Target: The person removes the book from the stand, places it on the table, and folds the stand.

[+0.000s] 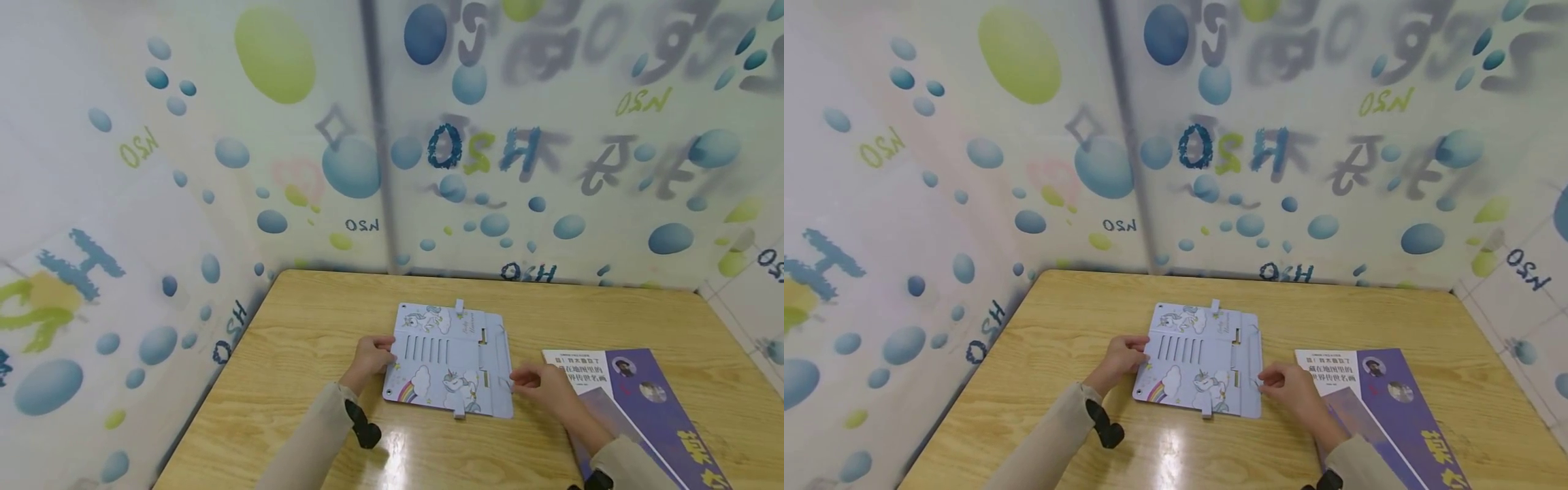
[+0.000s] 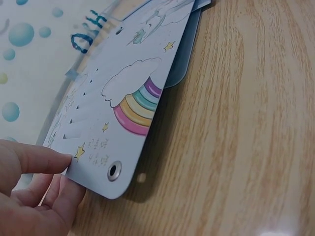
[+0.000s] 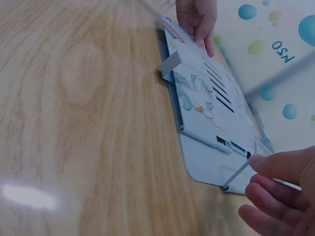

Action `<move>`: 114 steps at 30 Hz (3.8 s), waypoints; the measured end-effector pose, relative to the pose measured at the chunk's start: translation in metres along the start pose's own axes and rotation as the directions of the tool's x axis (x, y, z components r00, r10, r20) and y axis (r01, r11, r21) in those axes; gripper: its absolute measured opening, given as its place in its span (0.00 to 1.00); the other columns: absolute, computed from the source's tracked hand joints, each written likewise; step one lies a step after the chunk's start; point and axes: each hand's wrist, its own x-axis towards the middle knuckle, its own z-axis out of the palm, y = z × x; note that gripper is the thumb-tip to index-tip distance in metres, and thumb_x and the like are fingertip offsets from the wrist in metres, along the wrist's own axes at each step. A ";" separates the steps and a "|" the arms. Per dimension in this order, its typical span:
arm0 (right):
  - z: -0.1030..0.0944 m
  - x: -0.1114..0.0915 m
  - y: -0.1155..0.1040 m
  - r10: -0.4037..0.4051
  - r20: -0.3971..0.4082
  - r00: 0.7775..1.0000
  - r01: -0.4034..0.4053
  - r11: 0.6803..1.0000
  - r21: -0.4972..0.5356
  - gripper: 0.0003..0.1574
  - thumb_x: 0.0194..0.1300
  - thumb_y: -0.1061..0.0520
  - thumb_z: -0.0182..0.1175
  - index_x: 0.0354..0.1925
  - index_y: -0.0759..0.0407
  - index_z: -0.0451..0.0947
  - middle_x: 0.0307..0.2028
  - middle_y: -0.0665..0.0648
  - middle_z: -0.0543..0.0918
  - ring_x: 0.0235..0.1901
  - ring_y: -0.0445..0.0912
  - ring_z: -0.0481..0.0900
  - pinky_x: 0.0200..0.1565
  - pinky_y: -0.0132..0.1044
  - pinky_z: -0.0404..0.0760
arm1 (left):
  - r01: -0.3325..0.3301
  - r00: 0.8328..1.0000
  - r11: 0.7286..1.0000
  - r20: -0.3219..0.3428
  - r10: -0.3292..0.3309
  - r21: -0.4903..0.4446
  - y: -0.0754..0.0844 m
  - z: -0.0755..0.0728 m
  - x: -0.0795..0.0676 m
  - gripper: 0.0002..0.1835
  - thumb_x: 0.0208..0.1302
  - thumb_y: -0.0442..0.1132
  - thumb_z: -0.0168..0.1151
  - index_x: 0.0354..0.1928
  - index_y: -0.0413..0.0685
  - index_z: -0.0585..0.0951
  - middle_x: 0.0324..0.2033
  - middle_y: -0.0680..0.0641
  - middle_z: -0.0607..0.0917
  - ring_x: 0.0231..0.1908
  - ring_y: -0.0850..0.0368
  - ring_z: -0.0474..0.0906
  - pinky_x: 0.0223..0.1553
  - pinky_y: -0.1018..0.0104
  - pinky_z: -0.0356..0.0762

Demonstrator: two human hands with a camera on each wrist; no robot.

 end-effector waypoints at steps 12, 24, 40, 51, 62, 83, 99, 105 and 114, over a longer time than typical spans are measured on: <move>0.016 0.000 0.013 0.038 -0.109 0.993 -0.033 0.998 0.051 0.05 0.48 0.68 0.67 0.28 0.65 0.81 0.26 0.56 0.83 0.24 0.42 0.78 0.28 0.30 0.76 | 0.017 1.000 1.000 -0.015 -0.017 -0.012 0.000 0.002 0.000 0.21 0.47 0.19 0.60 0.48 0.35 0.79 0.34 0.45 0.73 0.30 0.57 0.70 0.20 0.73 0.68; 0.020 0.003 0.015 0.093 -0.103 0.990 -0.087 0.994 0.062 0.04 0.51 0.66 0.66 0.28 0.63 0.80 0.25 0.52 0.81 0.24 0.41 0.76 0.29 0.30 0.74 | 0.016 1.000 1.000 -0.017 -0.015 0.015 -0.001 0.002 -0.001 0.21 0.49 0.20 0.61 0.48 0.36 0.79 0.36 0.44 0.74 0.33 0.55 0.71 0.22 0.71 0.70; 0.024 0.004 0.014 0.095 -0.116 0.989 -0.089 0.995 0.056 0.03 0.52 0.66 0.65 0.27 0.64 0.79 0.24 0.52 0.80 0.24 0.41 0.75 0.29 0.30 0.74 | 0.007 1.000 1.000 -0.027 -0.007 0.005 -0.002 0.003 -0.002 0.20 0.49 0.20 0.60 0.48 0.36 0.79 0.35 0.44 0.73 0.33 0.55 0.69 0.22 0.71 0.69; 0.024 0.007 0.013 0.074 -0.100 0.992 -0.070 0.997 0.044 0.04 0.51 0.67 0.65 0.26 0.62 0.79 0.23 0.51 0.80 0.24 0.41 0.74 0.27 0.30 0.73 | -0.012 1.000 1.000 -0.026 0.012 0.004 -0.003 0.002 -0.003 0.20 0.49 0.20 0.59 0.48 0.36 0.78 0.34 0.44 0.73 0.33 0.54 0.69 0.22 0.71 0.69; 0.025 0.009 0.013 0.018 -0.080 0.997 -0.016 1.000 0.021 0.04 0.50 0.68 0.65 0.25 0.62 0.80 0.22 0.51 0.79 0.23 0.41 0.74 0.27 0.31 0.74 | -0.005 1.000 1.000 -0.029 0.005 -0.003 -0.004 0.004 -0.002 0.20 0.50 0.19 0.58 0.48 0.35 0.78 0.35 0.44 0.73 0.34 0.54 0.69 0.21 0.72 0.69; 0.034 0.012 0.013 0.097 -0.011 0.995 -0.097 0.992 -0.075 0.04 0.51 0.65 0.66 0.26 0.59 0.79 0.22 0.49 0.75 0.25 0.41 0.70 0.26 0.31 0.71 | -0.043 0.999 0.999 0.004 0.043 -0.015 -0.005 0.007 -0.003 0.20 0.50 0.19 0.58 0.49 0.32 0.77 0.32 0.45 0.72 0.29 0.56 0.68 0.19 0.73 0.66; 0.024 0.010 0.010 0.014 0.052 0.999 -0.014 1.000 0.001 0.03 0.53 0.66 0.64 0.30 0.62 0.79 0.24 0.50 0.78 0.26 0.42 0.74 0.28 0.32 0.74 | -0.050 0.996 0.990 0.085 0.038 0.134 0.010 -0.014 0.001 0.15 0.49 0.22 0.63 0.42 0.31 0.80 0.32 0.43 0.80 0.28 0.56 0.75 0.28 0.67 0.76; 0.015 0.005 0.002 -0.118 0.135 0.984 0.114 0.993 0.042 0.06 0.53 0.66 0.63 0.34 0.65 0.79 0.27 0.51 0.79 0.27 0.42 0.76 0.29 0.32 0.76 | -0.052 0.997 0.974 0.070 0.037 0.221 0.035 -0.016 0.011 0.12 0.55 0.30 0.61 0.42 0.34 0.80 0.32 0.45 0.80 0.27 0.55 0.75 0.27 0.63 0.77; 0.030 -0.014 -0.018 -0.262 0.256 0.930 0.220 0.958 0.183 0.06 0.55 0.64 0.63 0.33 0.66 0.79 0.26 0.50 0.79 0.26 0.36 0.74 0.28 0.31 0.76 | -0.124 0.977 0.965 0.199 0.077 0.233 0.072 0.016 0.029 0.15 0.59 0.34 0.59 0.49 0.37 0.78 0.35 0.44 0.79 0.33 0.52 0.75 0.30 0.61 0.77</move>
